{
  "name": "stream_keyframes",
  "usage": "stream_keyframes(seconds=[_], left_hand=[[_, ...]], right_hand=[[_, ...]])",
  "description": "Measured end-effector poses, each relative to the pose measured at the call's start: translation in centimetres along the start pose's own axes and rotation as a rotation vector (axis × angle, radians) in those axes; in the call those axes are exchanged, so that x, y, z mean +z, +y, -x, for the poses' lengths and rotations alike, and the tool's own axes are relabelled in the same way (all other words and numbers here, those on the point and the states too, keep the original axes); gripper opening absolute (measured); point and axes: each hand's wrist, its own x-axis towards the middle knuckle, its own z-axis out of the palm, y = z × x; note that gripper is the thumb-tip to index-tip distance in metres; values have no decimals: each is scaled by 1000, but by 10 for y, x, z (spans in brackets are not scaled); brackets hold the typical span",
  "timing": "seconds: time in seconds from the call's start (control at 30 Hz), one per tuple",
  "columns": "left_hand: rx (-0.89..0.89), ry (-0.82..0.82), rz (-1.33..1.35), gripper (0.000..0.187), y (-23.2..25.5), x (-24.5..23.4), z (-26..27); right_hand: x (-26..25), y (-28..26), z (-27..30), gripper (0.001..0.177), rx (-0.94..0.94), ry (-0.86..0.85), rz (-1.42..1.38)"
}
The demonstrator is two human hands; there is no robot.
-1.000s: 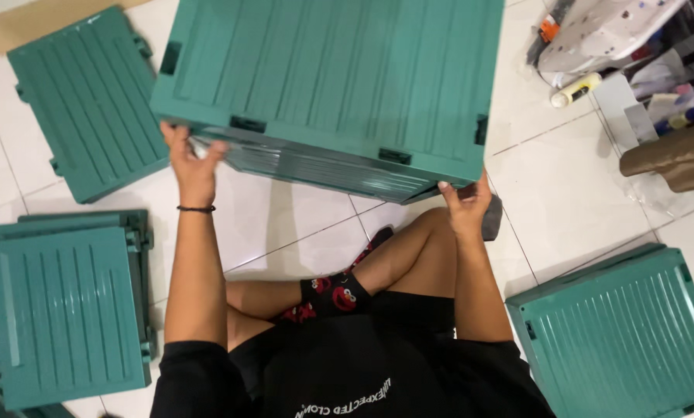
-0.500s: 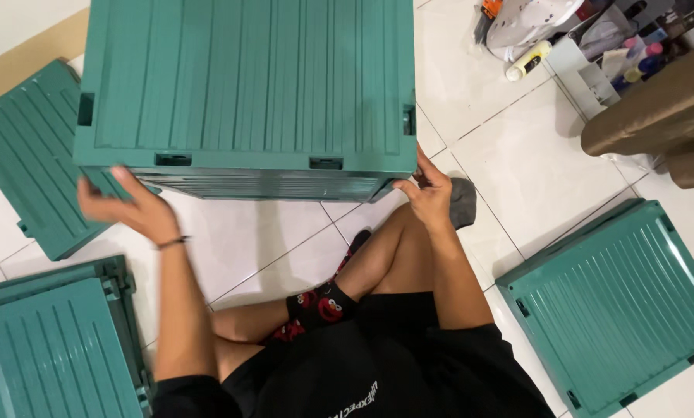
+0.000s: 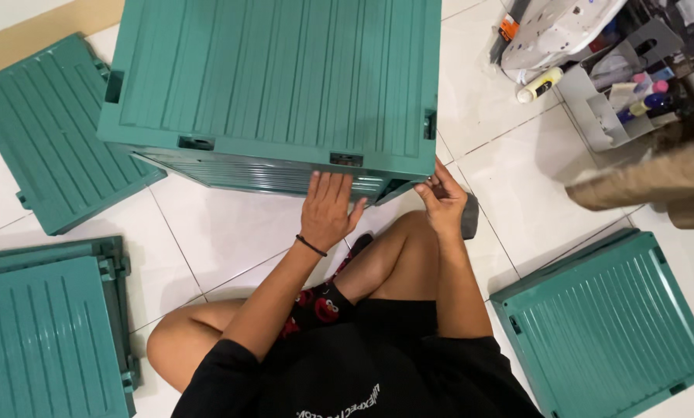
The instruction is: The person sits on the floor and assembles a green plastic crate by attaching side panels and a lid. They wipe the interior and exterior surfaces with a cloth during assembly.
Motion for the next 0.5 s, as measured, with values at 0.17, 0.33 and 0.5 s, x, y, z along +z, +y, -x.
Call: stream_keyframes(seconds=[0.17, 0.33, 0.5], left_hand=[[61, 18, -96, 46, -11, 6, 11], [119, 112, -91, 43, -26, -2, 19], [29, 156, -61, 47, -38, -5, 26]], right_hand=[[25, -30, -5, 63, -3, 37, 206], [61, -79, -19, 95, -466, -14, 960], [85, -111, -42, 68, -640, -212, 1377]])
